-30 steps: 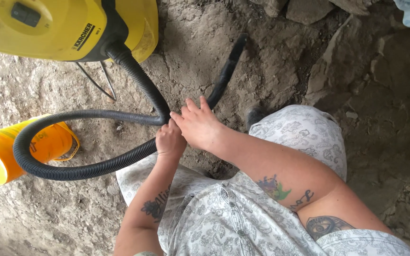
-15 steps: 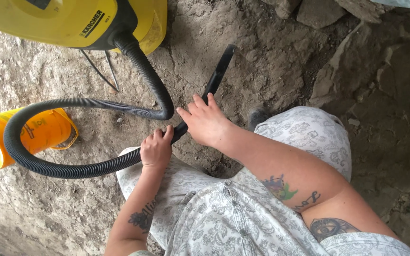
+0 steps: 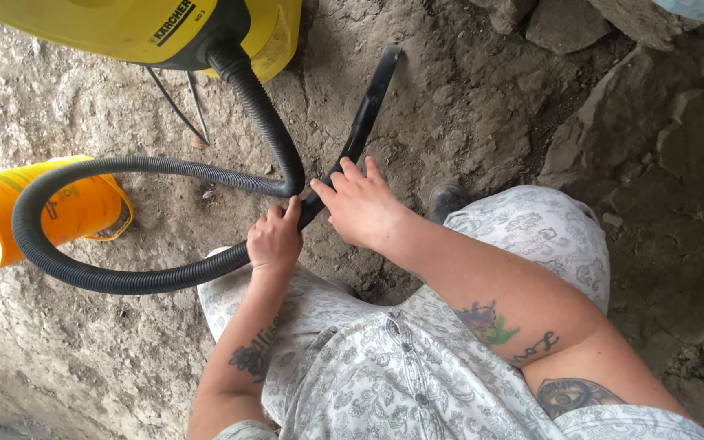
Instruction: The person detaches the hose from a vacuum cleaner, inspects the components, and then reattaches the hose parts and connects it back to the main vacuum unit.
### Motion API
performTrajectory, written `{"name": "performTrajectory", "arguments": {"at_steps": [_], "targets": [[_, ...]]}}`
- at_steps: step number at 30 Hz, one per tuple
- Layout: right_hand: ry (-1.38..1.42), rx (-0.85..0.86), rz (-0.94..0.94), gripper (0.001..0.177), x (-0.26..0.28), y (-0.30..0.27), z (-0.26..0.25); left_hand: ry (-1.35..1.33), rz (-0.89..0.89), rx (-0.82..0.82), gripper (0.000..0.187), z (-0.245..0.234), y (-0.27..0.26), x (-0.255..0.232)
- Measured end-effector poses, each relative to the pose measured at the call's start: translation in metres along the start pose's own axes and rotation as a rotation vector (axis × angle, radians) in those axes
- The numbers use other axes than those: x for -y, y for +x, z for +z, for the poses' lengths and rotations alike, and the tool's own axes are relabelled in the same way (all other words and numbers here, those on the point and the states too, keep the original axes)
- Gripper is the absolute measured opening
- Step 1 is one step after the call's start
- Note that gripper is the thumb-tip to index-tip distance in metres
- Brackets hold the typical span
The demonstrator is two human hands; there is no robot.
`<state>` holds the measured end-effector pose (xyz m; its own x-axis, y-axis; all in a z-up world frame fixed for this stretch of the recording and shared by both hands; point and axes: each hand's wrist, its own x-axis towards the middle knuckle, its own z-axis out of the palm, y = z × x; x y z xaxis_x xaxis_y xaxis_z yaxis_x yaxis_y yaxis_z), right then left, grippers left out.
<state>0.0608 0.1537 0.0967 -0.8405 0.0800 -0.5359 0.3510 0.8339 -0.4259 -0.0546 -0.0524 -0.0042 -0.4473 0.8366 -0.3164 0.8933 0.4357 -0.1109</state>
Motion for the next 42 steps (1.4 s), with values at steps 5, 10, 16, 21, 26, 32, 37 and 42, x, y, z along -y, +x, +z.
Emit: {"name": "performTrajectory", "arguments": {"at_steps": [5, 10, 16, 21, 26, 32, 37, 42], "targets": [[0.009, 0.020, -0.004, 0.069, -0.001, 0.002, -0.002, 0.009, 0.003, 0.040, 0.050, -0.010, -0.019, 0.023], [0.004, 0.037, -0.018, 0.069, 0.000, 0.006, -0.003, -0.028, -0.065, 0.052, 0.051, -0.006, -0.013, 0.024], [-0.028, 0.138, 0.029, 0.068, 0.002, 0.006, -0.008, -0.099, -0.092, 0.061, 0.052, -0.007, -0.008, 0.002], [-0.030, 0.131, 0.014, 0.069, -0.002, 0.009, 0.002, -0.115, -0.130, 0.130, 0.050, -0.020, -0.034, 0.019], [-0.061, 0.147, 0.012, 0.070, 0.004, 0.011, -0.001, -0.095, -0.184, 0.166, 0.049, -0.018, -0.031, 0.031], [-0.057, 0.169, 0.007, 0.070, 0.011, 0.016, 0.004, -0.120, -0.133, 0.080, 0.049, 0.004, -0.004, 0.024], [-0.063, 0.188, 0.016, 0.070, 0.012, 0.020, 0.006, -0.140, -0.120, 0.010, 0.043, 0.005, 0.013, 0.019], [-0.073, 0.211, 0.007, 0.070, 0.011, 0.020, 0.009, -0.134, -0.097, 0.094, 0.049, 0.000, 0.000, 0.030]]}}
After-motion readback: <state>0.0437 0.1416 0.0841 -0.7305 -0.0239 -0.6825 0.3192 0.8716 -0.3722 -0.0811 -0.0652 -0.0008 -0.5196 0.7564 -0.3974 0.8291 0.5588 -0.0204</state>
